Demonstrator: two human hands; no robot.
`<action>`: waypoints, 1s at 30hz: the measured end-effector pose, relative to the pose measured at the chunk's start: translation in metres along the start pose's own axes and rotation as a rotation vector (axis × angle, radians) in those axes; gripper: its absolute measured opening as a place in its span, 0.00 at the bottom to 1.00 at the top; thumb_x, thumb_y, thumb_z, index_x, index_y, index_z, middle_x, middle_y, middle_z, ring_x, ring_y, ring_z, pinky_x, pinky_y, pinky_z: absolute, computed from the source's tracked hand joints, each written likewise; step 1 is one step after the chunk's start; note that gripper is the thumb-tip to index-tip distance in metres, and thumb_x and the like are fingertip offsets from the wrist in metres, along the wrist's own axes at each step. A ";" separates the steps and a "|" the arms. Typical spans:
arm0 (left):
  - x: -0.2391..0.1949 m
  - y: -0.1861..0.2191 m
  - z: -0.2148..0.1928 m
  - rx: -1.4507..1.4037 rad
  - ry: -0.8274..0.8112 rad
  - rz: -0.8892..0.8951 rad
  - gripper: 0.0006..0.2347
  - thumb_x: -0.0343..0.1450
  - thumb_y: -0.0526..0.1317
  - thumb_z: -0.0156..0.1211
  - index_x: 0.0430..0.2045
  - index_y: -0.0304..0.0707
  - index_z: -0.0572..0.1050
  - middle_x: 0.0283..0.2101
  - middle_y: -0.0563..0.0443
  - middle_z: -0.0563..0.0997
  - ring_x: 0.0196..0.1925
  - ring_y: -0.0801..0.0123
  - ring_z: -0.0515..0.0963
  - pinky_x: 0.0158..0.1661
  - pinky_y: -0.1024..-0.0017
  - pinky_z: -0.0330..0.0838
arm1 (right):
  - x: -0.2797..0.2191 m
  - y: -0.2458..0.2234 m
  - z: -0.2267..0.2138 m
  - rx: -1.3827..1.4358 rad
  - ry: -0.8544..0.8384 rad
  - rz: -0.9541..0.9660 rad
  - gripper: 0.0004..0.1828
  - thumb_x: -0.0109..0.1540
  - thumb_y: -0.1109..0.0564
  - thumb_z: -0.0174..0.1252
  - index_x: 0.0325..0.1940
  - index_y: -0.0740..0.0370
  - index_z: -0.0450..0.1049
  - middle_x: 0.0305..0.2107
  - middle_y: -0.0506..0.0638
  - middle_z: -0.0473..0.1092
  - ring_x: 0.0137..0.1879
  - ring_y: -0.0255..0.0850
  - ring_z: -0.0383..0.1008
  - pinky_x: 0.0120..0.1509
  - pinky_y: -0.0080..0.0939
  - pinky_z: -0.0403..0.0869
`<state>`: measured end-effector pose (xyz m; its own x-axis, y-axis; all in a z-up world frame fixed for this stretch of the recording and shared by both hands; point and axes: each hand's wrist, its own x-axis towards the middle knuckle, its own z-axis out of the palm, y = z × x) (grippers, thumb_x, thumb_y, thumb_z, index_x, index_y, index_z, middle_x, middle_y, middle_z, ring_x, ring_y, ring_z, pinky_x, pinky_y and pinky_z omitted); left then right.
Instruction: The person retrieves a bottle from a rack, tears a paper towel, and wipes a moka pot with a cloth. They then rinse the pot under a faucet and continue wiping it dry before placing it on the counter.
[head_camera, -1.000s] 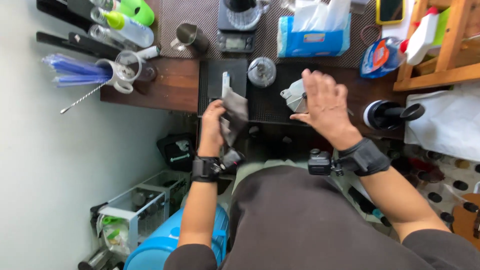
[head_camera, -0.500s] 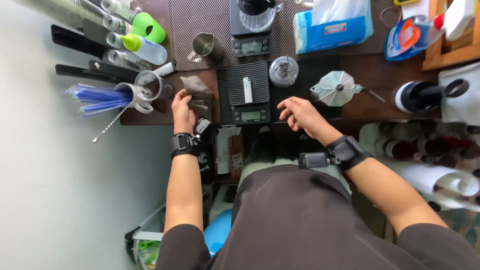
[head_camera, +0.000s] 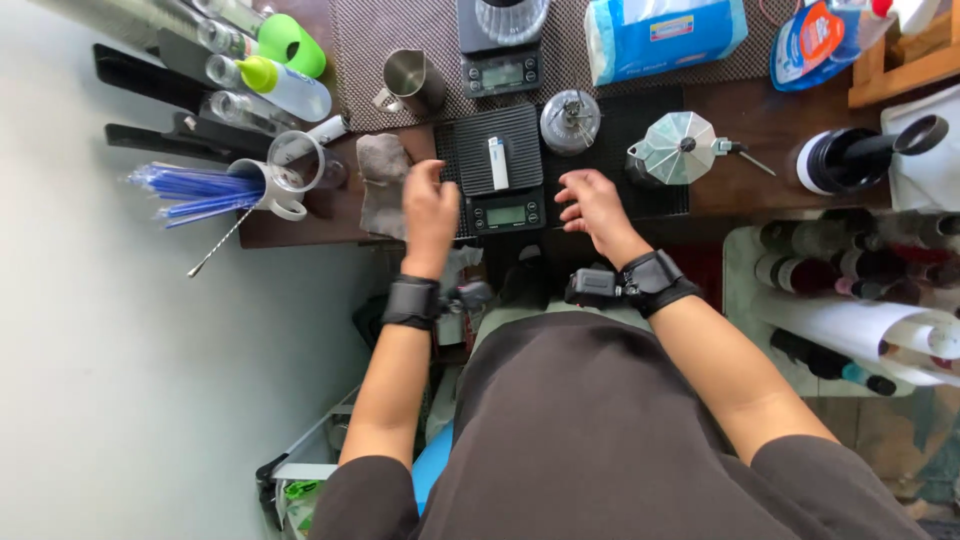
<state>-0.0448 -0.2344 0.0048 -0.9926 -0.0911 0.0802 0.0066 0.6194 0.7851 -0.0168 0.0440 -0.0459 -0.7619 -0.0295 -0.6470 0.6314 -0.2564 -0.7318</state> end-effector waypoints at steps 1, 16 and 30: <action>-0.002 -0.002 0.012 0.002 0.005 0.002 0.14 0.71 0.35 0.56 0.50 0.32 0.73 0.50 0.38 0.79 0.50 0.54 0.81 0.54 0.62 0.75 | 0.006 0.008 0.000 -0.001 -0.005 -0.003 0.17 0.67 0.47 0.53 0.54 0.60 0.70 0.36 0.49 0.73 0.29 0.34 0.71 0.31 0.35 0.73; -0.002 -0.040 0.039 -0.331 0.000 -0.422 0.26 0.71 0.39 0.60 0.64 0.29 0.64 0.64 0.37 0.73 0.65 0.56 0.73 0.62 0.66 0.66 | 0.000 0.008 0.062 -0.353 0.040 -0.386 0.29 0.61 0.59 0.58 0.67 0.61 0.70 0.51 0.50 0.75 0.39 0.31 0.77 0.39 0.34 0.79; 0.011 0.018 -0.010 0.209 0.206 0.188 0.17 0.72 0.36 0.61 0.54 0.31 0.72 0.52 0.36 0.79 0.55 0.48 0.77 0.57 0.57 0.69 | 0.025 0.028 0.044 0.040 0.002 -0.158 0.18 0.68 0.50 0.52 0.57 0.63 0.71 0.38 0.50 0.75 0.35 0.35 0.76 0.37 0.39 0.79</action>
<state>-0.0547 -0.2318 0.0256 -0.9310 -0.1022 0.3503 0.1410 0.7847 0.6036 -0.0245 -0.0060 -0.0731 -0.8510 0.0163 -0.5249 0.4974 -0.2960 -0.8155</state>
